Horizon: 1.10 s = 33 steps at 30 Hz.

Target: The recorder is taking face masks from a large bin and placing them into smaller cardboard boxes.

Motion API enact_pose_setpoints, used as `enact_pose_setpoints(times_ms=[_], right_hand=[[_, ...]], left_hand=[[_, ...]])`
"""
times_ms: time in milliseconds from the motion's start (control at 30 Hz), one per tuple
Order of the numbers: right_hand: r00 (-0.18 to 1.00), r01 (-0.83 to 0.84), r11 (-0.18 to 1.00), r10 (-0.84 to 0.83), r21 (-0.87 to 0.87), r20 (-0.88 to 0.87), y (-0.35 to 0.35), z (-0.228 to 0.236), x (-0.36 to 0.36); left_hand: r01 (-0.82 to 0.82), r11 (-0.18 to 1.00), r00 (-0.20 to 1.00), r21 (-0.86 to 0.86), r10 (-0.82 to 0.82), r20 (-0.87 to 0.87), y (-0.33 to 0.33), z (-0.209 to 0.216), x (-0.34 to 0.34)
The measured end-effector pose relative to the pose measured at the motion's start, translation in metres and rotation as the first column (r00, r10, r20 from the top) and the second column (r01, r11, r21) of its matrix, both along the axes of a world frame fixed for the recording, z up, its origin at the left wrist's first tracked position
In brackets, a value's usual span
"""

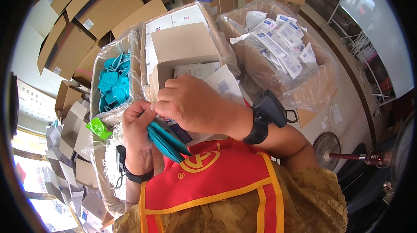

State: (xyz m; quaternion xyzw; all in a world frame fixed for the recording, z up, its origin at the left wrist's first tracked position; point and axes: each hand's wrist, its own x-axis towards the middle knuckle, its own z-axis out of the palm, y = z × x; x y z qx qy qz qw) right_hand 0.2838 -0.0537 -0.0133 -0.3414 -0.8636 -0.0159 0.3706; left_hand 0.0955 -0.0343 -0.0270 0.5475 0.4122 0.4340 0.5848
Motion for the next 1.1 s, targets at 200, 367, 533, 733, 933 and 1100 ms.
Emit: enact_pose_setpoints(times_ms=[200,367,533,733,933,1100], right_hand=[[0.970,0.024,0.969,-0.082,0.244,0.229,-0.017,0.004,-0.007],[0.962,-0.104,0.984,0.063,0.142,0.267,-0.033,0.005,-0.009],[0.983,-0.171,0.970,0.156,0.173,0.094,-0.058,0.013,-0.002],[0.988,-0.033,0.999,0.033,0.003,-0.150,-0.020,0.010,0.025],[0.986,0.003,0.995,-0.020,-0.102,-0.165,-0.004,0.013,0.037],[0.982,-0.065,0.998,0.064,-0.004,-0.179,0.003,0.010,0.026]], left_hand=[[-0.010,0.988,0.996,-0.157,0.023,0.085,0.011,-0.016,0.001],[-0.111,0.971,0.976,-0.211,0.146,0.159,0.037,-0.034,-0.002],[-0.352,0.905,0.908,-0.240,0.393,0.149,0.077,-0.061,-0.021],[-0.230,0.950,0.940,0.210,0.273,-0.203,0.076,-0.072,-0.049],[0.241,0.806,0.811,0.541,0.138,-0.568,0.021,0.014,-0.033],[0.496,0.856,0.779,0.147,-0.364,-0.511,0.013,0.020,-0.018]])
